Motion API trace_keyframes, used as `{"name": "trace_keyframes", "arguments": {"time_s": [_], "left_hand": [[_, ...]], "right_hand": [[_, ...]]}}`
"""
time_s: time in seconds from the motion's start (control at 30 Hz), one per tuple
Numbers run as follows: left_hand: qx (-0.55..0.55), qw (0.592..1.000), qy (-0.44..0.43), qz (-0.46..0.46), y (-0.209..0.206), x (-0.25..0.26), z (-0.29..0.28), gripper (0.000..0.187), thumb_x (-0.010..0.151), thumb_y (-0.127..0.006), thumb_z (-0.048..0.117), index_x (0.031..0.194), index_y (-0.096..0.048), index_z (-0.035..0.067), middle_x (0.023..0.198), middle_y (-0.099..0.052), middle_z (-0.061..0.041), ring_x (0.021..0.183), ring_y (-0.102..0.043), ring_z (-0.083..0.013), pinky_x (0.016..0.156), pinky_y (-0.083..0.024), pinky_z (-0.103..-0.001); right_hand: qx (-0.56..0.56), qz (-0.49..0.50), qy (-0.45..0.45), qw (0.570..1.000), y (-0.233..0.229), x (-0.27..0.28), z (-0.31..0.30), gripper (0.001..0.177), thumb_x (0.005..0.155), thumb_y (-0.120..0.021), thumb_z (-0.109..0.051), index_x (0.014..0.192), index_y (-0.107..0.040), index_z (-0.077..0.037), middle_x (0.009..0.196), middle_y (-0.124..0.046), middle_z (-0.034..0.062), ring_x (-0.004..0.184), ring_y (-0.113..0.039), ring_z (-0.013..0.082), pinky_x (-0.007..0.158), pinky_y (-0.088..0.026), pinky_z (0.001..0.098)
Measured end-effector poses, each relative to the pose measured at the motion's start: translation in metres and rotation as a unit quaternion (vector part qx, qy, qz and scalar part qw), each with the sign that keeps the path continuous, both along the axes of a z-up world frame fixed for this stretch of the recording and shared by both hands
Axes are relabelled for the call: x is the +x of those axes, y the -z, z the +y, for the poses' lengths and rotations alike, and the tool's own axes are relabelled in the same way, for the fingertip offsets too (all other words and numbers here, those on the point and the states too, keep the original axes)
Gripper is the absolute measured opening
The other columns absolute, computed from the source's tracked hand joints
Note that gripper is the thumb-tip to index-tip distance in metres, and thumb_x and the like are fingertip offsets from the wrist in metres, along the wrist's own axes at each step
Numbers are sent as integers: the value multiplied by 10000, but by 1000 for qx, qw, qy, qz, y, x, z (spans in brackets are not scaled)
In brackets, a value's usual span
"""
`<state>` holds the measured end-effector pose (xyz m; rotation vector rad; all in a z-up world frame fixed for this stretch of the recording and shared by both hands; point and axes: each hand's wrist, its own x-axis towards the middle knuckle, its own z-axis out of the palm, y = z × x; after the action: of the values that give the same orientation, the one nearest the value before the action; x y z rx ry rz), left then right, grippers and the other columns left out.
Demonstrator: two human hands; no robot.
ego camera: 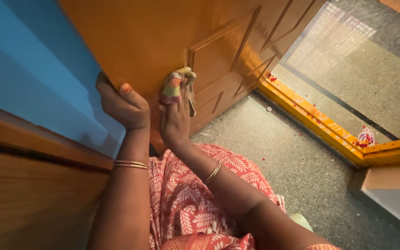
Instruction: The person wipes the panels and latch of a wooden door using a patterned cloth.
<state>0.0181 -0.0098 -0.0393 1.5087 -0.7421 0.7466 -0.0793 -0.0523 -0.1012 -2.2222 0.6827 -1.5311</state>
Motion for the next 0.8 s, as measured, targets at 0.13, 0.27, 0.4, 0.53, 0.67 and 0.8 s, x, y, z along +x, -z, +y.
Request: {"name": "trace_keyframes", "arguments": {"time_s": [0.13, 0.27, 0.4, 0.53, 0.67, 0.8], "left_hand": [[3, 1000, 4, 2, 2, 0, 0, 763, 1132, -258, 644, 1316, -505, -54, 1111, -702, -187, 973, -743, -356, 789, -607, -394], [-4, 1000, 16, 6, 3, 0, -3, 788, 1120, -246, 656, 1349, -488, -57, 1159, -702, -166, 1009, -759, -325, 832, -628, -388], [-9, 1000, 20, 18, 6, -2, -5, 789, 1129, -257, 666, 1393, -487, -41, 1252, -680, -176, 1066, -744, -306, 878, -622, -351], [-12, 999, 24, 30, 5, -2, -6, 798, 1120, -272, 678, 1408, -491, -33, 1292, -676, -177, 1107, -733, -304, 916, -613, -349], [-14, 999, 27, 28, 8, -1, -6, 793, 1123, -277, 672, 1428, -478, -31, 1257, -666, -176, 1135, -722, -312, 951, -601, -364], [-11, 999, 14, 28, 15, 2, -8, 804, 1125, -273, 668, 1450, -453, -45, 1328, -650, -199, 1155, -709, -340, 965, -595, -371]], "right_hand": [[74, -7, 7, 997, 61, -2, -35, 490, 1038, -502, -98, 1507, -415, 13, 1501, -474, 277, 1448, -414, 476, 1226, -334, 508], [242, -84, 23, 966, 158, 0, -116, 534, 1048, -511, -200, 1529, -379, -11, 1475, -497, 212, 1354, -477, 372, 1133, -391, 455], [565, -306, -119, 757, 215, -19, -187, 621, 1024, -510, -332, 1552, -316, -69, 1424, -515, 103, 1233, -561, 231, 1013, -491, 368], [574, -276, -98, 765, 164, -13, -152, 695, 1025, -497, -397, 1582, -278, -42, 1367, -510, 283, 1147, -545, 411, 940, -473, 483], [341, -89, -110, 930, 97, 10, -55, 773, 1142, -361, -425, 1668, -16, 25, 1737, -20, 259, 1607, -22, 371, 1303, -116, 452], [174, -37, -114, 977, 68, 14, -24, 779, 1084, -478, -352, 1623, -77, 44, 1721, -64, 270, 1626, -44, 407, 1335, -54, 484]]}}
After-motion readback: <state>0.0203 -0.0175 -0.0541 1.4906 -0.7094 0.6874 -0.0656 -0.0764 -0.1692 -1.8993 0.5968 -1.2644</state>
